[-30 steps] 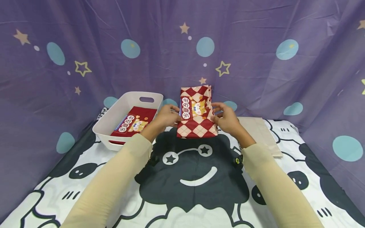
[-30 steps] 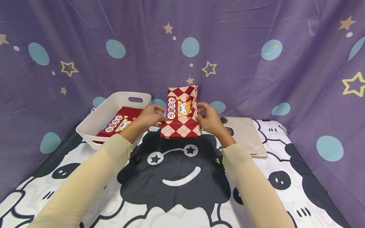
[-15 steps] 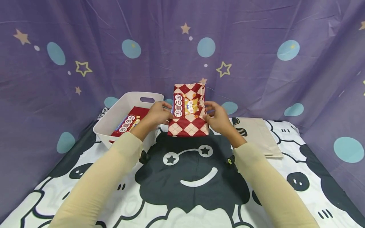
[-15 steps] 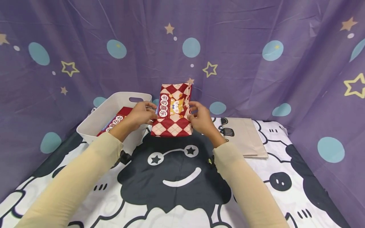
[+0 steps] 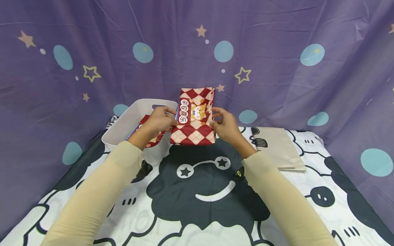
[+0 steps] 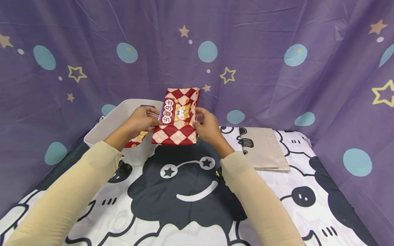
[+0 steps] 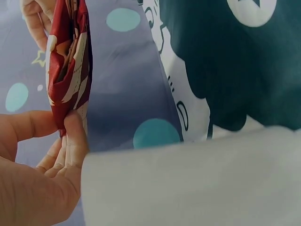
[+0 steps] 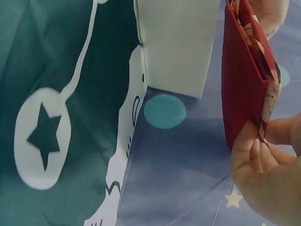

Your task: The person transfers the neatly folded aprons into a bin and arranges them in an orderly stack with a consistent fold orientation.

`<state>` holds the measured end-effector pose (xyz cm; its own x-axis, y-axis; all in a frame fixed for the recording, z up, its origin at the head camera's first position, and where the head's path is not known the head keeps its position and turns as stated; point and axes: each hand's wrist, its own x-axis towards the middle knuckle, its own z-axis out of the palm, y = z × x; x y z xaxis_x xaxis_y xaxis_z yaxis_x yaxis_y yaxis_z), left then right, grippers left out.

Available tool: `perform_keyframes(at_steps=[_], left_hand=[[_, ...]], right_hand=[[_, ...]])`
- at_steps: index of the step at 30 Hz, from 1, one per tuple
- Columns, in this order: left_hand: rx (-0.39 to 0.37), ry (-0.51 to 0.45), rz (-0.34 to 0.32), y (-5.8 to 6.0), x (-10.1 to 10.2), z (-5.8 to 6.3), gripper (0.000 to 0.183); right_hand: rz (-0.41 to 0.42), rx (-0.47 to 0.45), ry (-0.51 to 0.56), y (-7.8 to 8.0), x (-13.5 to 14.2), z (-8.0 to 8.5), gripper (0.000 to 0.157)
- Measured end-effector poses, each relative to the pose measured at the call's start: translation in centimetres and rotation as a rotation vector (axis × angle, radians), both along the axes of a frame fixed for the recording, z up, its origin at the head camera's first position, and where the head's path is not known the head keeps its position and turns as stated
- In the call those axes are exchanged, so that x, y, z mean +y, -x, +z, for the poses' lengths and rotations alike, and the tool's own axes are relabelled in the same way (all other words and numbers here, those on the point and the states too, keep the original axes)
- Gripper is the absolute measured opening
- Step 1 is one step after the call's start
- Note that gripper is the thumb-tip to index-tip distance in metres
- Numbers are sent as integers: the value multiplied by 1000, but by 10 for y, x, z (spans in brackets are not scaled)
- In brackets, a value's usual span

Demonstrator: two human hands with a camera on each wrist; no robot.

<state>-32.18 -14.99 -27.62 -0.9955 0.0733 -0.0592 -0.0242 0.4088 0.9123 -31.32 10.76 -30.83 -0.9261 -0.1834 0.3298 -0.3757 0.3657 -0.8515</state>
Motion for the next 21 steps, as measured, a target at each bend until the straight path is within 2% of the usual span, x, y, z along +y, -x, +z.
perform_keyframes(at_steps=[7,16,21], left_hand=[[14,11,23,-2,-17,6,45],[4,-18,46,-3,-35,10,45],[11,-18,50,-4,-45,10,45]], right_hand=[[-14,37,2,-1,-17,3,52],[-22,33,84,-1,-36,5,50],[-5,1,149,-1,-48,5,51]])
